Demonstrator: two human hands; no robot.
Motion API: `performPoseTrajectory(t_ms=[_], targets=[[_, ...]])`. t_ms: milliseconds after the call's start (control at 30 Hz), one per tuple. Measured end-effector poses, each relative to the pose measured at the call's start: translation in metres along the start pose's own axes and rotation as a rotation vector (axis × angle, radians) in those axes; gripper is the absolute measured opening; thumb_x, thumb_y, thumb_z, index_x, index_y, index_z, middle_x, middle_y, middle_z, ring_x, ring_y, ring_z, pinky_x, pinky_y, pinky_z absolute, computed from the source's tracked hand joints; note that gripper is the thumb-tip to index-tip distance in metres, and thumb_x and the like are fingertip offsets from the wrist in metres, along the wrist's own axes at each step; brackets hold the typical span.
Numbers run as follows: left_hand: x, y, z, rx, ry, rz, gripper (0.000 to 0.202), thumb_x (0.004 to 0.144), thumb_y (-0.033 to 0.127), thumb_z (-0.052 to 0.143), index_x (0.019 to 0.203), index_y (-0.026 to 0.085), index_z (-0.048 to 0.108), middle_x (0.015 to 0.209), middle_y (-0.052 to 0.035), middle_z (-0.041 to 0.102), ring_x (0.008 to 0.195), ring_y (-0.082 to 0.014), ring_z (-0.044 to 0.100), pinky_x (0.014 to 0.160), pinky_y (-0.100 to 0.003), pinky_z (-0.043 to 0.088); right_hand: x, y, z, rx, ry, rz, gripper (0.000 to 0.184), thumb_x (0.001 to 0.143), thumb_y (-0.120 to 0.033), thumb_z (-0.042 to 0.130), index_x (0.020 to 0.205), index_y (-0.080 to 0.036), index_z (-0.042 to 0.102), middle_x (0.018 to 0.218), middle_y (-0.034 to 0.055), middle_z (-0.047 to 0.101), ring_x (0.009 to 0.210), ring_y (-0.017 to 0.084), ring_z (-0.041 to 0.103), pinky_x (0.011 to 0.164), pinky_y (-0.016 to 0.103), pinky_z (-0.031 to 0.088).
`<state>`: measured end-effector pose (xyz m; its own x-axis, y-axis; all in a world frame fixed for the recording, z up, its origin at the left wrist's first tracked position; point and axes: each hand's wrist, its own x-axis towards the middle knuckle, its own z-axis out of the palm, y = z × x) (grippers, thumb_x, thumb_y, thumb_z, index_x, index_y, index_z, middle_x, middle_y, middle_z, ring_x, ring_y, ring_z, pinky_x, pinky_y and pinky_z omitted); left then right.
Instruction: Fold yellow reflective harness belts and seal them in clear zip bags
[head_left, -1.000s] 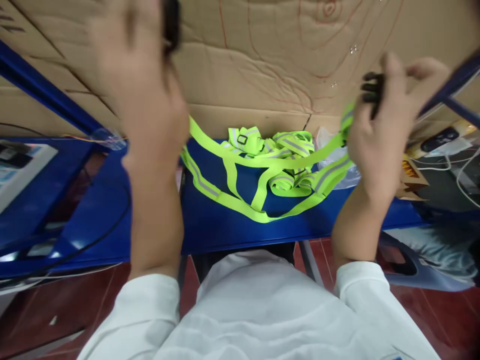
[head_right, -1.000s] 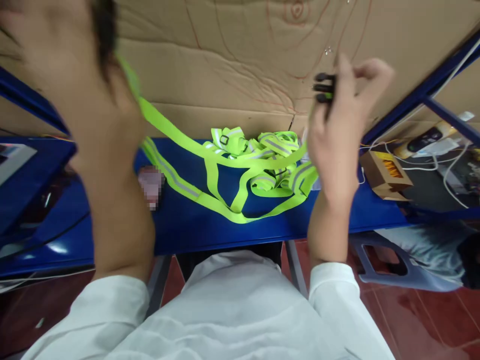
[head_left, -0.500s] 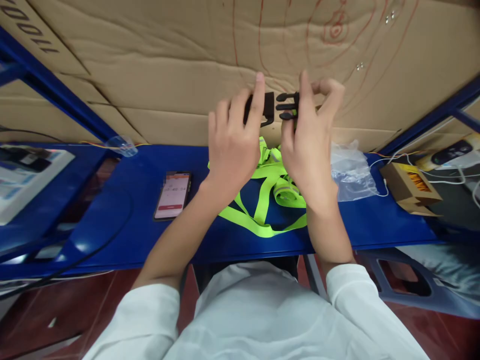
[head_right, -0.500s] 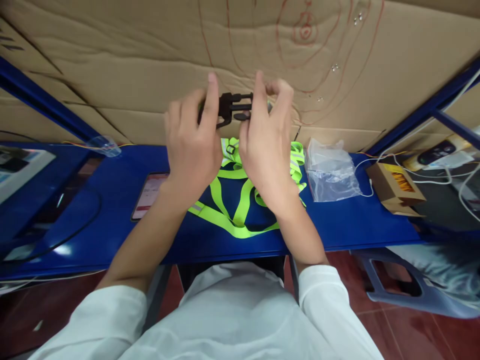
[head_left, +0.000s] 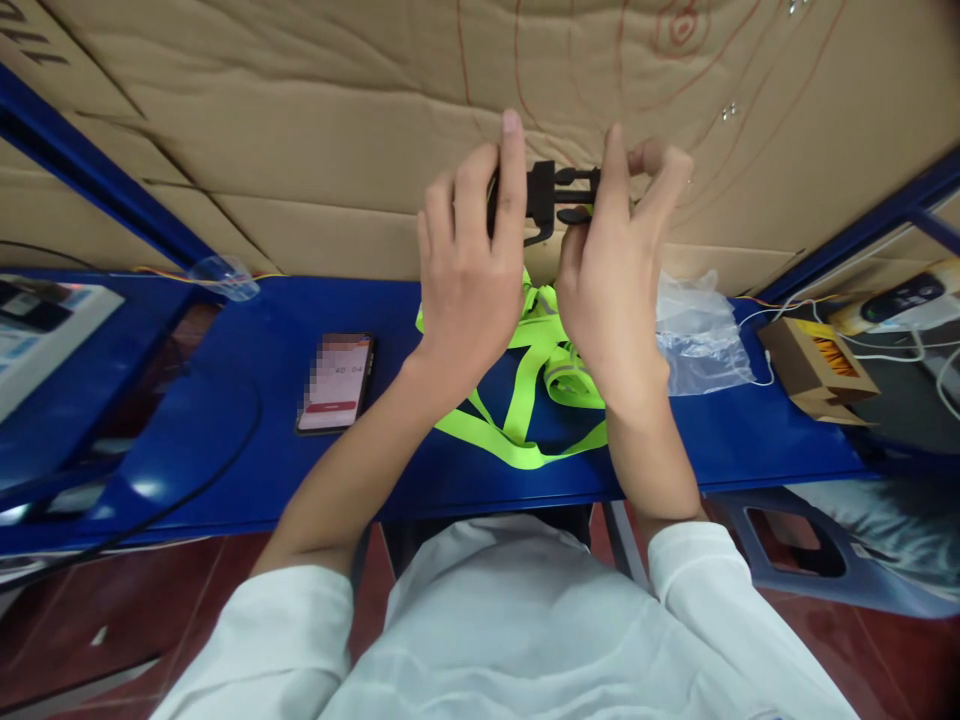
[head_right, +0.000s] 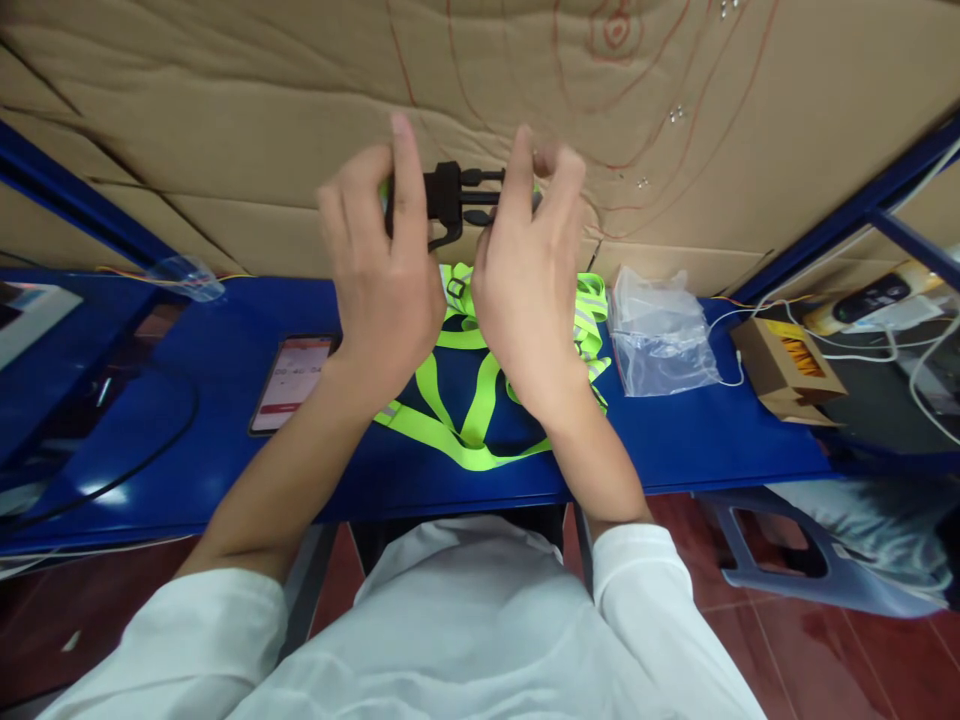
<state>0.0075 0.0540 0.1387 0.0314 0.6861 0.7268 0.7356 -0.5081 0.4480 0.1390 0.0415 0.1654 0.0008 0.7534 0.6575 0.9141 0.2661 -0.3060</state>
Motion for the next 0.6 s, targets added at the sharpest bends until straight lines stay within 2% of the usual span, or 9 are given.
performPoseTrajectory(t_ms=[133, 200, 267, 333, 400, 467, 533, 600], targets=[[-0.001, -0.001, 0.003, 0.016, -0.02, 0.024, 0.072, 0.109, 0.042, 0.009, 0.167, 0.015, 0.041, 0.162, -0.0228, 0.045, 0.153, -0.0375, 0.039, 0.131, -0.057, 0.021, -0.005, -0.008, 0.0, -0.05, -0.028, -0.01, 0.067, 0.098, -0.002, 0.028, 0.165, 0.003, 0.033, 0.16, 0.029, 0.039, 0.157, 0.031, 0.037, 0.133, 0.048, 0.029], [-0.001, -0.002, 0.007, 0.019, -0.032, 0.044, 0.071, 0.109, 0.044, 0.011, 0.167, 0.015, 0.041, 0.161, -0.0239, 0.045, 0.152, -0.038, 0.04, 0.131, -0.058, 0.021, -0.008, -0.01, 0.002, -0.039, -0.064, -0.049, 0.068, 0.099, -0.006, 0.032, 0.167, -0.002, 0.031, 0.164, 0.0264, 0.037, 0.159, 0.031, 0.035, 0.133, 0.047, 0.028], [-0.001, -0.006, 0.011, 0.006, -0.025, 0.055, 0.069, 0.109, 0.045, 0.016, 0.166, 0.016, 0.042, 0.161, -0.0223, 0.046, 0.152, -0.0373, 0.039, 0.132, -0.056, 0.02, -0.009, -0.01, 0.003, -0.008, -0.099, -0.107, 0.072, 0.097, -0.009, 0.041, 0.168, -0.007, 0.03, 0.166, 0.0229, 0.036, 0.16, 0.029, 0.034, 0.135, 0.046, 0.028], [0.0, -0.014, 0.013, 0.012, -0.003, 0.083, 0.068, 0.11, 0.044, 0.017, 0.165, 0.016, 0.043, 0.16, -0.0199, 0.047, 0.15, -0.0363, 0.038, 0.132, -0.054, 0.02, -0.007, -0.005, 0.001, 0.055, -0.121, -0.197, 0.079, 0.091, -0.007, 0.05, 0.167, -0.005, 0.029, 0.165, 0.0229, 0.036, 0.16, 0.025, 0.033, 0.136, 0.043, 0.025], [0.004, -0.026, 0.012, 0.023, 0.012, 0.168, 0.068, 0.11, 0.044, 0.02, 0.166, 0.012, 0.04, 0.16, -0.0202, 0.047, 0.146, -0.036, 0.038, 0.13, -0.054, 0.024, -0.001, 0.005, -0.004, 0.152, -0.16, -0.281, 0.084, 0.087, -0.008, 0.056, 0.166, -0.004, 0.028, 0.166, 0.0213, 0.037, 0.161, 0.021, 0.03, 0.137, 0.042, 0.024], [0.008, -0.037, 0.007, 0.0, 0.05, 0.293, 0.069, 0.108, 0.043, 0.027, 0.168, 0.009, 0.035, 0.155, -0.0221, 0.049, 0.141, -0.0351, 0.042, 0.126, -0.053, 0.033, 0.007, 0.017, -0.01, 0.279, -0.217, -0.319, 0.082, 0.091, -0.02, 0.064, 0.166, -0.017, 0.03, 0.171, 0.0126, 0.036, 0.163, 0.019, 0.029, 0.136, 0.043, 0.029], [0.012, -0.044, 0.0, -0.043, 0.095, 0.366, 0.068, 0.106, 0.038, 0.035, 0.169, 0.014, 0.034, 0.15, -0.0212, 0.051, 0.137, -0.0334, 0.047, 0.122, -0.05, 0.039, 0.013, 0.028, -0.014, 0.4, -0.24, -0.298, 0.074, 0.095, -0.035, 0.07, 0.161, -0.03, 0.039, 0.172, 0.0038, 0.039, 0.162, 0.02, 0.034, 0.133, 0.043, 0.035], [0.014, -0.043, -0.006, -0.085, 0.133, 0.375, 0.066, 0.104, 0.034, 0.039, 0.168, 0.018, 0.037, 0.144, -0.0198, 0.054, 0.134, -0.0317, 0.052, 0.12, -0.047, 0.043, 0.017, 0.035, -0.014, 0.518, -0.254, -0.287, 0.058, 0.095, -0.042, 0.072, 0.15, -0.033, 0.054, 0.163, 0.0012, 0.054, 0.154, 0.022, 0.048, 0.131, 0.042, 0.04]])
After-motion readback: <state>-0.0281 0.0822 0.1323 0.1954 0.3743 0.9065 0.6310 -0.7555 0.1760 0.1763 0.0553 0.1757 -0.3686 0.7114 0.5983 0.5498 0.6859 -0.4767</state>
